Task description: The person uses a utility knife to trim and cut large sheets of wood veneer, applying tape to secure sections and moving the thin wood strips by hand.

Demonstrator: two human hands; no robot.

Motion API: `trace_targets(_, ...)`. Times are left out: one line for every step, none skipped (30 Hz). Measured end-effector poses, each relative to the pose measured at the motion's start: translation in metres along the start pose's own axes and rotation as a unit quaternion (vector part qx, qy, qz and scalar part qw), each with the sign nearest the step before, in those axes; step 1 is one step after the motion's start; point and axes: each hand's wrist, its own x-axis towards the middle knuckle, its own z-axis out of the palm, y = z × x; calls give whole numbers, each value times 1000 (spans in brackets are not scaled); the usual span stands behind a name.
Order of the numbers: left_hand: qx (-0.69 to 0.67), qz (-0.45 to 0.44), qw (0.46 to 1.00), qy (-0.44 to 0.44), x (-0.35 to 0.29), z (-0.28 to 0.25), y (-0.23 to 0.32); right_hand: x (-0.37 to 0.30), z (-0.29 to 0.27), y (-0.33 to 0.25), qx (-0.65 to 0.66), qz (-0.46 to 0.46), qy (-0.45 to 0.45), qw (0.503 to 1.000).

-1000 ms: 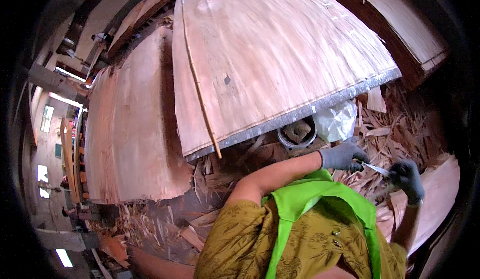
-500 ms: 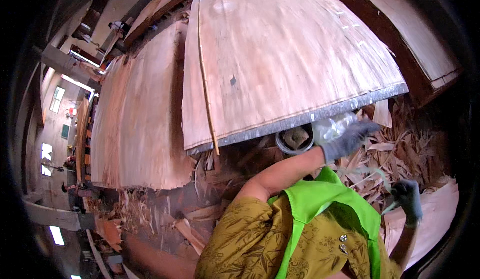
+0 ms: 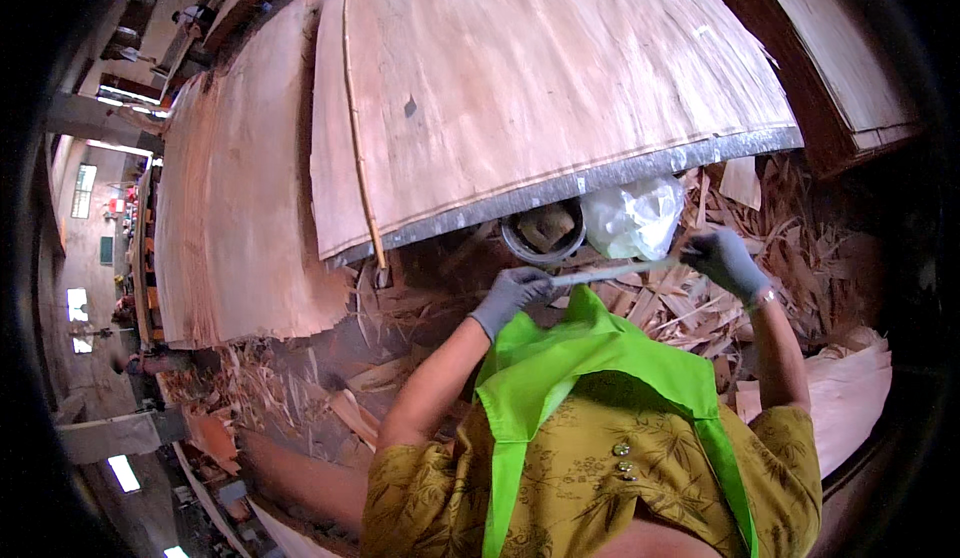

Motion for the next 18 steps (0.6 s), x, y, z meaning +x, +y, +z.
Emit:
trace_targets(-12,1,999,43,10,-5,-13,14,6,5,-51,-20,20,998)
trace_targets(-24,2,996,87,20,-8,-22,28,11,7,-87,-1,43,995)
trace_targets(13,20,989,145,31,-7,-31,41,15,7,-122,19,65,990)
trace_targets(50,37,976,207,42,-5,-37,54,21,3,-157,33,86,983)
trace_targets(87,54,958,266,56,-5,-46,65,26,-4,-62,0,170,984)
trace_targets(69,98,938,325,79,-15,-85,78,31,-16,41,-40,245,968)
trace_targets(133,103,921,352,95,-19,-94,88,36,-24,137,-68,319,935)
trace_targets(198,107,900,373,107,-19,-86,90,42,-32,141,-60,318,936)
trace_targets(281,61,880,377,111,-16,-81,90,63,-30,236,21,232,944)
trace_targets(364,19,853,373,111,-11,-61,91,82,-31,315,111,112,936)
trace_targets(395,-4,835,382,111,-10,-53,94,103,-34,390,193,-16,900)
trace_targets(426,-27,815,392,114,-9,-49,99,133,-31,307,176,-30,935)
trace_targets(454,-50,794,401,120,-8,-50,104,169,-24,220,155,-44,962)
trace_targets(443,-37,794,416,124,-10,-55,111,185,-36,293,118,-12,949)
trace_targets(447,-42,791,416,127,-9,-61,117,196,-42,379,174,-12,909)
trace_targets(452,-48,788,415,126,-5,-52,124,208,-41,417,191,-4,889)
trace_targets(458,-50,782,419,125,-5,-47,134,223,-41,455,201,5,867)
trace_targets(454,-11,773,442,129,-3,-59,138,245,-31,408,153,62,898)
